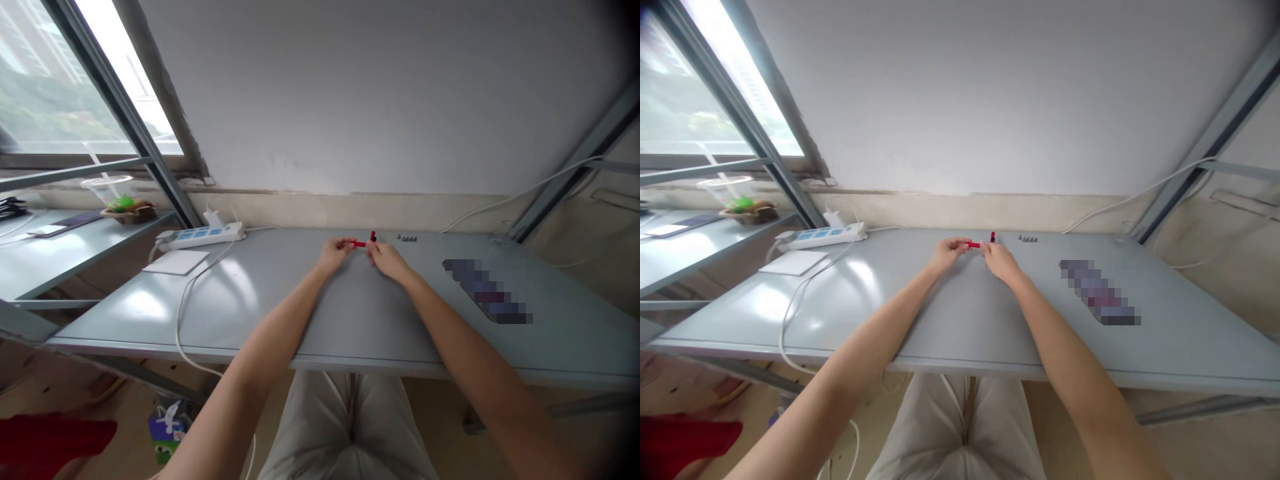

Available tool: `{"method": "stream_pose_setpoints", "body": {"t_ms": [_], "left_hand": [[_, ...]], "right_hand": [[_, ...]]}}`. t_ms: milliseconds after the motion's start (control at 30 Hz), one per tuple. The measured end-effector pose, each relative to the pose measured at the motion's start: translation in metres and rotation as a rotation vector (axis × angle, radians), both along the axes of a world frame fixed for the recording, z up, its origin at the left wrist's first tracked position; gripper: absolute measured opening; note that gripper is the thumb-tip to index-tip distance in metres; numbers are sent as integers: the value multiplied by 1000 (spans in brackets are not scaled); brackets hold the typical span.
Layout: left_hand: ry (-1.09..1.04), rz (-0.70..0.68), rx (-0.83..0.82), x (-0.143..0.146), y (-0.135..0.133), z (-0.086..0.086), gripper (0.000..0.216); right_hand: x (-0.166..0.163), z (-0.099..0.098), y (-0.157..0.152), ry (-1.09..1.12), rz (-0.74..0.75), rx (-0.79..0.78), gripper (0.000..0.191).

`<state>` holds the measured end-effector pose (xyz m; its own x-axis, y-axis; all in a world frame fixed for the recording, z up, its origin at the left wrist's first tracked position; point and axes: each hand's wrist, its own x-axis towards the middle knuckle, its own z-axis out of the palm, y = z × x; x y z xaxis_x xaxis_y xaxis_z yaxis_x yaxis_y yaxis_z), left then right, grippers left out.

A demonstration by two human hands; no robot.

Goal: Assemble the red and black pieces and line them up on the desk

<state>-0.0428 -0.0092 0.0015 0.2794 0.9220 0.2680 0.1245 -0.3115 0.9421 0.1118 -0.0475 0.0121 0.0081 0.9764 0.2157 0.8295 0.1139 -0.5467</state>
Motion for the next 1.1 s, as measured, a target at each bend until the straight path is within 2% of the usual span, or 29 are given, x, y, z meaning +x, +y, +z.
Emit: {"method": "stream_pose_setpoints", "body": {"t_ms": [300, 567, 800, 1000, 1100], "left_hand": [[-39, -50, -87, -2, -11, 13, 25], [-107, -19, -120, -6, -9, 11, 25], [-95, -41, -126, -7, -7, 7, 25], [-103, -87, -140, -6, -4, 4, 29], [-122, -89, -150, -6, -1, 3, 28]], "right_hand": [[4, -3, 7, 289, 26, 43, 46], [2, -9, 9, 395, 110, 115, 27], [2, -7, 5, 175, 80, 275, 20], [4, 0, 1, -91, 95, 247, 18], [5, 5, -2, -200, 50, 186, 15]]}}
